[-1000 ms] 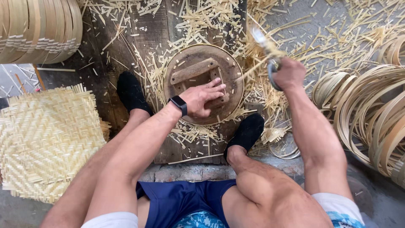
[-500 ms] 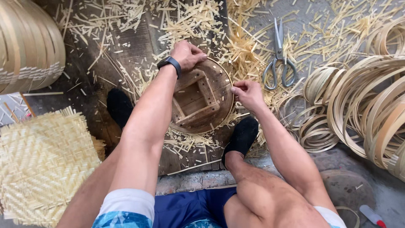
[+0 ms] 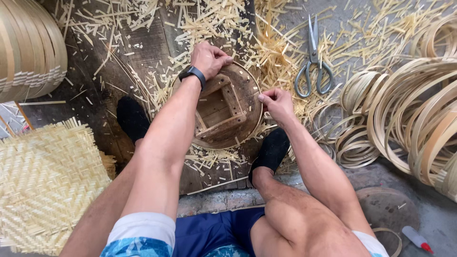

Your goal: The person assembles round bamboo trays by placing woven bamboo sheets onto a wooden mold, pressing them into shape, and trimming the excess with shears. The person repeats this process for multiple trays, stacking the finished items.

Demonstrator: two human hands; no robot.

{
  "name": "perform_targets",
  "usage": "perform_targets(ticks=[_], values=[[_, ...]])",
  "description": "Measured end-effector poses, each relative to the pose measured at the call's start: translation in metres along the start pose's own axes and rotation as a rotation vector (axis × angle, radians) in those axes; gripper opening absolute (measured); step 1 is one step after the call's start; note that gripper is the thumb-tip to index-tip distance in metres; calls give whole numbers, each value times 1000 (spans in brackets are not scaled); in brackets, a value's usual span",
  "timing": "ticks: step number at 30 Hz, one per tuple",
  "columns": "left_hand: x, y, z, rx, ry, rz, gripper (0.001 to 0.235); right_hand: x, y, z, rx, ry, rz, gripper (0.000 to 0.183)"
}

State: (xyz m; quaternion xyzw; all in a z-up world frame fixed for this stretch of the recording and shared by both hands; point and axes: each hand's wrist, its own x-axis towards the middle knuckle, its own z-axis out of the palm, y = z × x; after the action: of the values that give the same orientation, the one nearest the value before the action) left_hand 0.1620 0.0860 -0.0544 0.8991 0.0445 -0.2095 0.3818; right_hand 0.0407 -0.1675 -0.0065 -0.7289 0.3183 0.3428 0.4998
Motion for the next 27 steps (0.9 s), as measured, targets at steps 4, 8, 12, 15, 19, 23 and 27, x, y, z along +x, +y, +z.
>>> perform_targets(ticks=[4,8,12,15,19,23,27], values=[[-14,-36,-50,91,55,54,27,-20,10,1,-159,-18,1,25],[-49,-95,-95,-230,-241,-532,19,-30,36,11,183,-57,-160,21],[-55,-121,-85,-251,-102,-497,23,-23,50,15,250,-45,-111,21],[-51,-128,-70,-197,-69,-487,25,-17,51,12,269,-36,-108,21],[-75,-134,-69,-385,68,-333,25,-11,37,6,322,-3,-182,24],[-146,-143,-44,-300,103,-695,39,-16,33,-3,264,-12,-122,35],[-201,-160,-17,-881,210,-779,32,-35,48,13,195,-126,44,42]])
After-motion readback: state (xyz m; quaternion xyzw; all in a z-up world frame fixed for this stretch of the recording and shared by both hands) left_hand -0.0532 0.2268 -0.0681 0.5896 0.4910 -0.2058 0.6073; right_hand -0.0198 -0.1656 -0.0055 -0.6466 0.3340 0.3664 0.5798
